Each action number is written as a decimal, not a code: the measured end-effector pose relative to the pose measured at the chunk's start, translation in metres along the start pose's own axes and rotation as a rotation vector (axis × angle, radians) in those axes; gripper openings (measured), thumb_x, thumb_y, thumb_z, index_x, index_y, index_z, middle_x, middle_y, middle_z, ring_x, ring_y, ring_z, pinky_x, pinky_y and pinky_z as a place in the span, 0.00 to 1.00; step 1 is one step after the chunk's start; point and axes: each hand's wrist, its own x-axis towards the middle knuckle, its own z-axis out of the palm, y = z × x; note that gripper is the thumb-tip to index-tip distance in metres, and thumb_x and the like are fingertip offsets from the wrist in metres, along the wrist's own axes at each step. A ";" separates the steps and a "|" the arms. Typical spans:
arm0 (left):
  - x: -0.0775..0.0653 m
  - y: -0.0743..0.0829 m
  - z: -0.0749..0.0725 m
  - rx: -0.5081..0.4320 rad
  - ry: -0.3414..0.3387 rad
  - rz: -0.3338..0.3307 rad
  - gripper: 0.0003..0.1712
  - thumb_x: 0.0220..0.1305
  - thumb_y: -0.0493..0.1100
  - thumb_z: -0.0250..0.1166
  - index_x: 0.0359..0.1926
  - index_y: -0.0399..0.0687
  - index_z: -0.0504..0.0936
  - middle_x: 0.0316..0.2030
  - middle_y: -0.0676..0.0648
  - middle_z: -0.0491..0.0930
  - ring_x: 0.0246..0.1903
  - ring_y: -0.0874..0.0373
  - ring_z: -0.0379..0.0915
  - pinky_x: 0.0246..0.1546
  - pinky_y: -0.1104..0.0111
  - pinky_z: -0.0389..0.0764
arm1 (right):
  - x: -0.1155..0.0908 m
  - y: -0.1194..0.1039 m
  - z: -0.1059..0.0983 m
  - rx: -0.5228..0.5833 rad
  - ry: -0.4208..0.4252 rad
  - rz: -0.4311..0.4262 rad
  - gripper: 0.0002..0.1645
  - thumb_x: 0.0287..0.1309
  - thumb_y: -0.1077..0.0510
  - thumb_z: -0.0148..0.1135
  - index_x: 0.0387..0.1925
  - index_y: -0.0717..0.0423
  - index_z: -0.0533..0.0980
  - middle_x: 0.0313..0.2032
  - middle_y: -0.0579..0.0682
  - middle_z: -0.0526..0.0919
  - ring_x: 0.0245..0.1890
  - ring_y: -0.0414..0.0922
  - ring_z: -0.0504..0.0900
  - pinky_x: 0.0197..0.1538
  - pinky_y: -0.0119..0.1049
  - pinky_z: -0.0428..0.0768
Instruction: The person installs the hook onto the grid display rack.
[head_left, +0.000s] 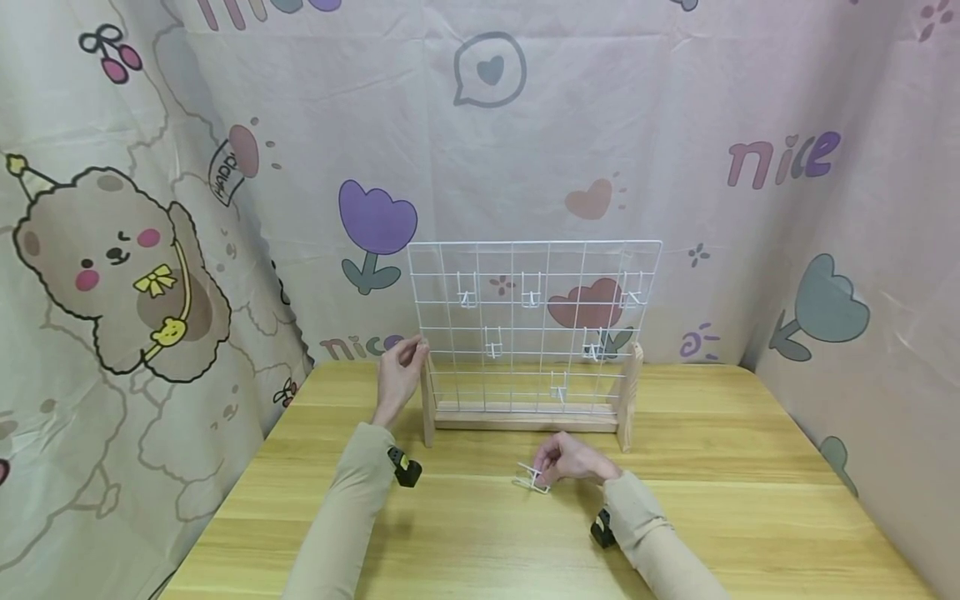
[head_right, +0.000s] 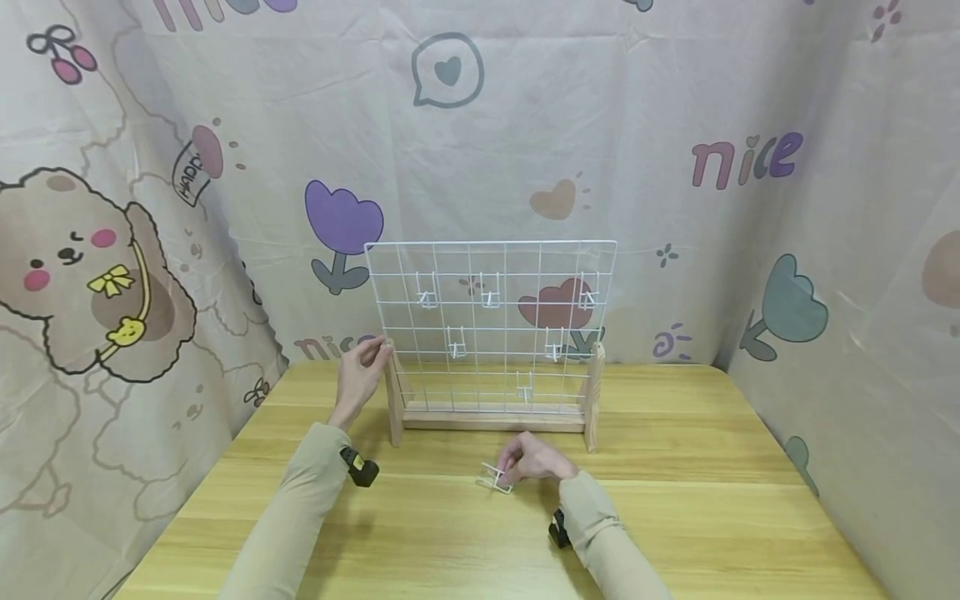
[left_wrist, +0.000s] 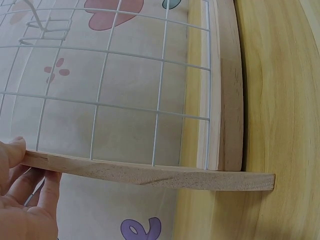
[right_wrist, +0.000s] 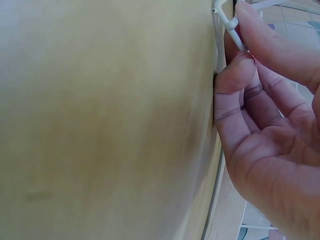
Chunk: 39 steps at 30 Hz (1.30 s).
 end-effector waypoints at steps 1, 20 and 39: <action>0.000 0.000 0.000 0.001 0.000 0.001 0.22 0.72 0.41 0.62 0.62 0.36 0.78 0.58 0.34 0.81 0.59 0.41 0.80 0.59 0.60 0.83 | 0.000 0.000 0.000 0.000 0.000 0.003 0.11 0.45 0.76 0.69 0.34 0.75 0.79 0.24 0.43 0.81 0.25 0.35 0.76 0.28 0.21 0.75; 0.001 0.000 0.000 0.007 -0.002 -0.004 0.23 0.72 0.42 0.62 0.63 0.34 0.77 0.58 0.34 0.80 0.60 0.42 0.79 0.60 0.59 0.82 | 0.000 0.003 -0.001 -0.010 0.028 0.004 0.11 0.47 0.72 0.73 0.33 0.75 0.80 0.22 0.41 0.81 0.24 0.36 0.75 0.26 0.21 0.75; 0.000 -0.002 0.000 0.012 0.019 0.033 0.21 0.72 0.41 0.62 0.61 0.35 0.79 0.56 0.32 0.82 0.57 0.40 0.81 0.56 0.61 0.85 | -0.002 -0.001 0.001 0.040 0.035 0.006 0.09 0.52 0.68 0.72 0.33 0.73 0.81 0.25 0.54 0.87 0.20 0.38 0.80 0.25 0.26 0.82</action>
